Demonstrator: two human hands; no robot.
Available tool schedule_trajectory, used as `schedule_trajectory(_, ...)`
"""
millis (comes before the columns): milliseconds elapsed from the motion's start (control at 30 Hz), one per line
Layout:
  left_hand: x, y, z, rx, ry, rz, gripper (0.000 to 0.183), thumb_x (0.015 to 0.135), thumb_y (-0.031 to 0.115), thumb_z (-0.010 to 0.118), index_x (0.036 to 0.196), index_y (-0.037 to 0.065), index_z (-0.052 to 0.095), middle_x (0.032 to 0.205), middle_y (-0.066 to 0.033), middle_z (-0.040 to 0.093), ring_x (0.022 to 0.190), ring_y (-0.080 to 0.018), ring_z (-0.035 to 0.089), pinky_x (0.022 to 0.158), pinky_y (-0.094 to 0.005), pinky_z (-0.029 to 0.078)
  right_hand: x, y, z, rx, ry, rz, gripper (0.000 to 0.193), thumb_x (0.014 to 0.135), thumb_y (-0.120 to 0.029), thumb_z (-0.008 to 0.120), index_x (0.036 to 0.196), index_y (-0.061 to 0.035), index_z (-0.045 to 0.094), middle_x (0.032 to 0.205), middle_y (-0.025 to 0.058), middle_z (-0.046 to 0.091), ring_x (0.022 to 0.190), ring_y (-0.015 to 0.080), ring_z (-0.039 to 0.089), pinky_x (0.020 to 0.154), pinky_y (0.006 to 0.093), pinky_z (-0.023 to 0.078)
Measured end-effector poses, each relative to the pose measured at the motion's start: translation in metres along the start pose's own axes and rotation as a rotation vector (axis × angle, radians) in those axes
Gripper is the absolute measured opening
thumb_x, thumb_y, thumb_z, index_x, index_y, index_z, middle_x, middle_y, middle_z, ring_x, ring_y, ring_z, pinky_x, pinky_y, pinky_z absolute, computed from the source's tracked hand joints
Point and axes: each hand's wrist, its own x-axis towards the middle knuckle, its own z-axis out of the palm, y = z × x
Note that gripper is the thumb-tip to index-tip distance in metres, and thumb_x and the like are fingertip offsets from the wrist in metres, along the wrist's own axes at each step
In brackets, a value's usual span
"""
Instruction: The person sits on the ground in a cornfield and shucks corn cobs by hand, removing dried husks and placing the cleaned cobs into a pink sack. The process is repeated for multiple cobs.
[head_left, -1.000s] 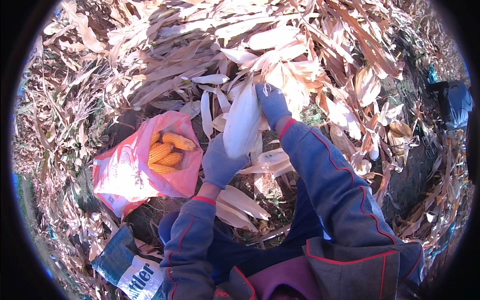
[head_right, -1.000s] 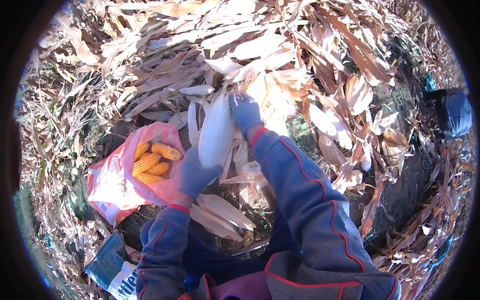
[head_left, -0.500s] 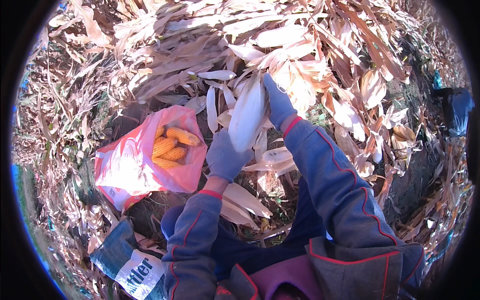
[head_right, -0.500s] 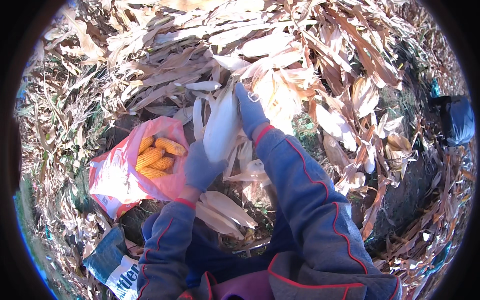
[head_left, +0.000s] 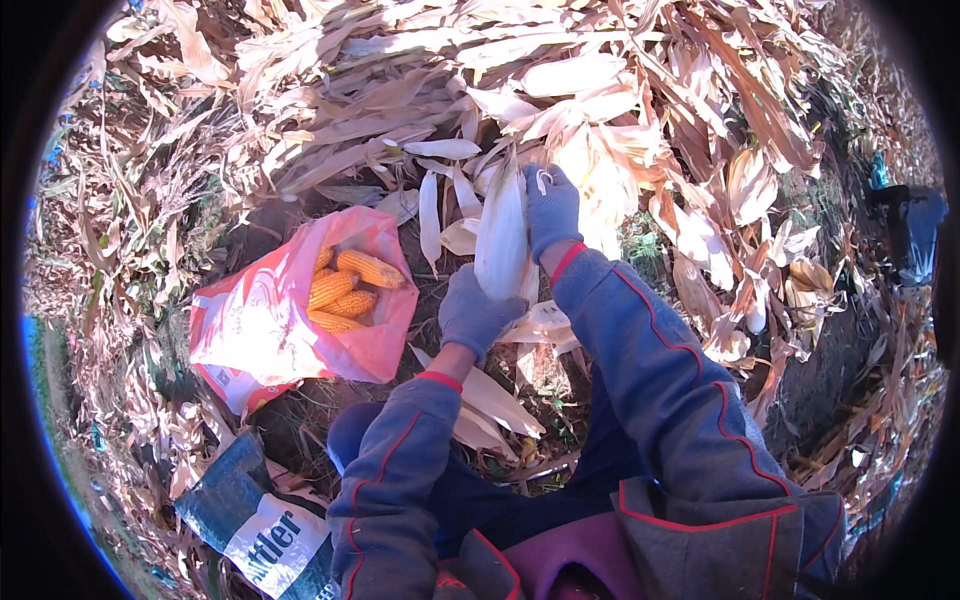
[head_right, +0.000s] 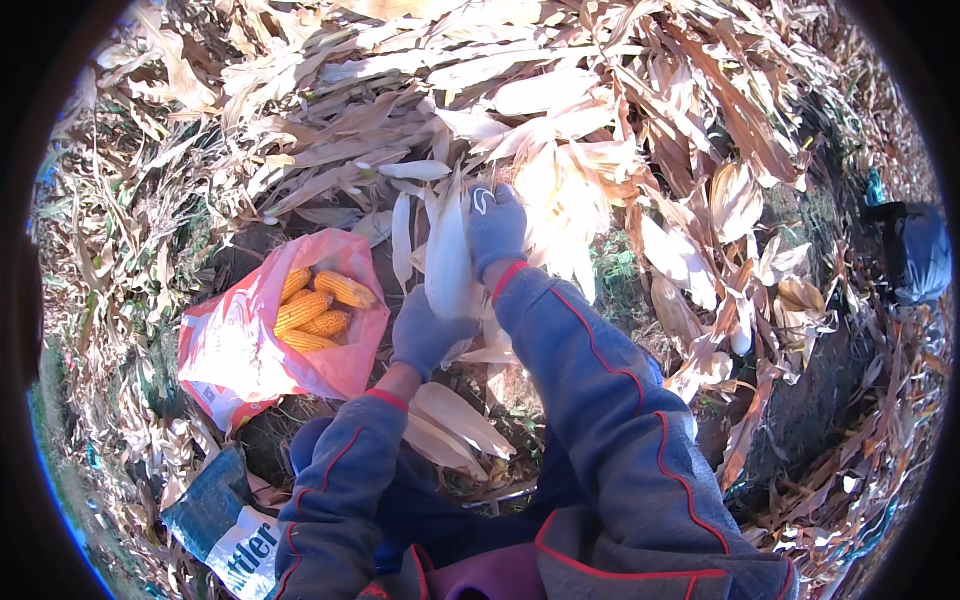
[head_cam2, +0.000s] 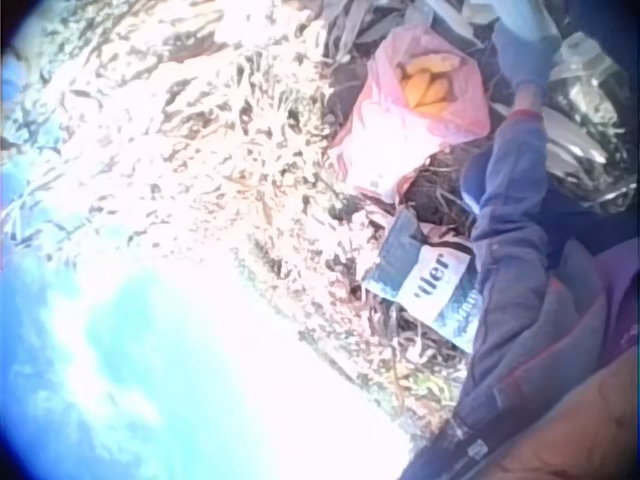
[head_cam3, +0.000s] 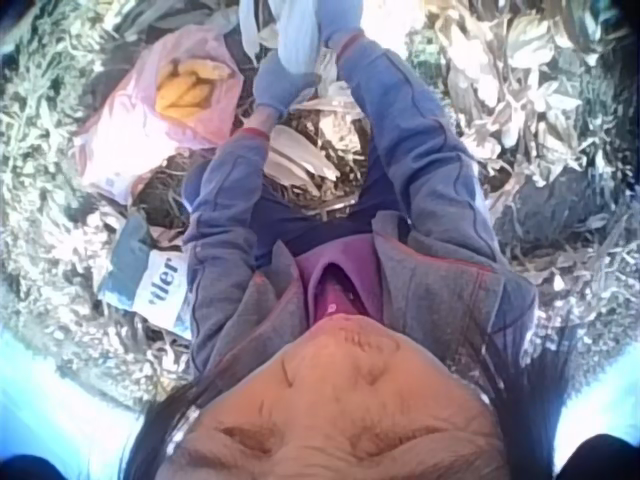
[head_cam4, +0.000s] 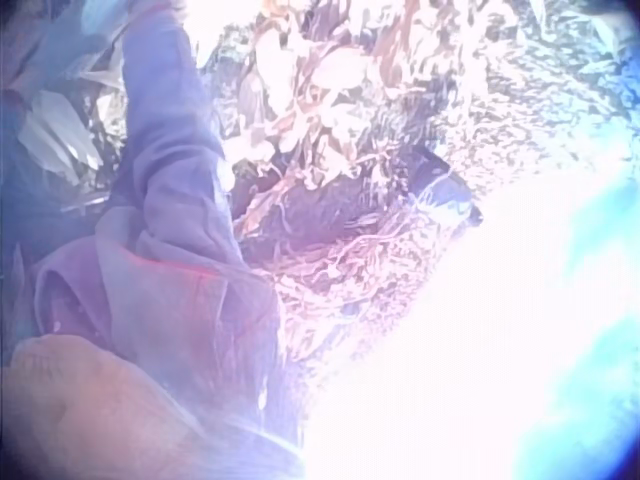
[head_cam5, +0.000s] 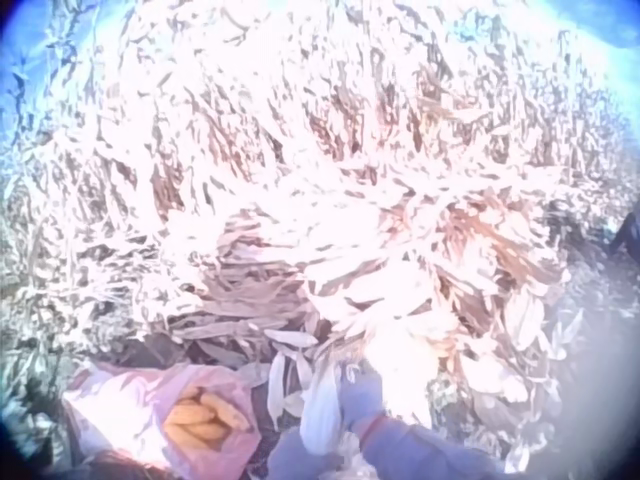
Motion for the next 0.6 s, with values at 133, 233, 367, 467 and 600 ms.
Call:
schedule_trajectory(133,0.017,-0.015,0.02,-0.397,-0.074,-0.102,0.063,0.055,0.037,0.077,0.1,0.0,0.055,0.096,-0.0192,0.058,0.088,-0.0312,0.06,0.077,-0.0379,0.047,-0.004,0.002,0.008,-0.102,-0.032,-0.134,0.025,0.085,-0.021,0.059,0.078,0.0025,0.055,0.063,0.0028,0.05,0.062,0.0083,0.041,0.055,0.0269,0.038)
schedule_trajectory(233,0.02,0.0,0.016,-0.297,0.106,-0.044,0.046,0.064,0.021,0.075,0.098,-0.002,0.055,0.087,-0.0097,0.063,0.077,-0.0153,0.061,0.067,-0.028,0.048,-0.007,0.0,0.011,-0.074,-0.052,-0.128,0.025,0.085,-0.02,0.059,0.078,0.0029,0.055,0.063,0.003,0.049,0.062,0.0089,0.041,0.055,0.0267,0.038)
schedule_trajectory(367,0.027,-0.016,0.021,-0.602,0.055,-0.044,0.056,0.058,0.033,0.077,0.098,-0.002,0.056,0.086,-0.0156,0.063,0.079,-0.0239,0.063,0.071,-0.033,0.048,-0.012,-0.002,0.02,-0.073,-0.072,-0.116,0.02,0.085,-0.017,0.059,0.079,0.0023,0.055,0.066,0.0035,0.052,0.062,0.0084,0.042,0.056,0.0256,0.038)
schedule_trajectory(467,0.037,-0.027,0.038,-0.777,-0.044,-0.031,0.055,0.061,0.03,0.076,0.1,-0.002,0.056,0.085,-0.0126,0.063,0.078,-0.0203,0.062,0.07,-0.0308,0.047,-0.001,0.022,0.022,0.049,-0.02,-0.094,0.018,0.085,-0.015,0.059,0.079,0.0015,0.055,0.067,0.0032,0.053,0.062,0.0083,0.043,0.056,0.0253,0.039)
schedule_trajectory(600,0.038,-0.024,0.035,-0.868,-0.02,-0.057,0.053,0.066,0.027,0.073,0.106,-0.002,0.054,0.092,-0.0111,0.061,0.082,-0.0165,0.059,0.072,-0.0286,0.047,-0.005,0.015,0.022,0.047,0.002,-0.073,0.017,0.085,-0.014,0.059,0.078,0.001,0.055,0.067,0.004,0.054,0.061,0.0093,0.044,0.056,0.0262,0.039)
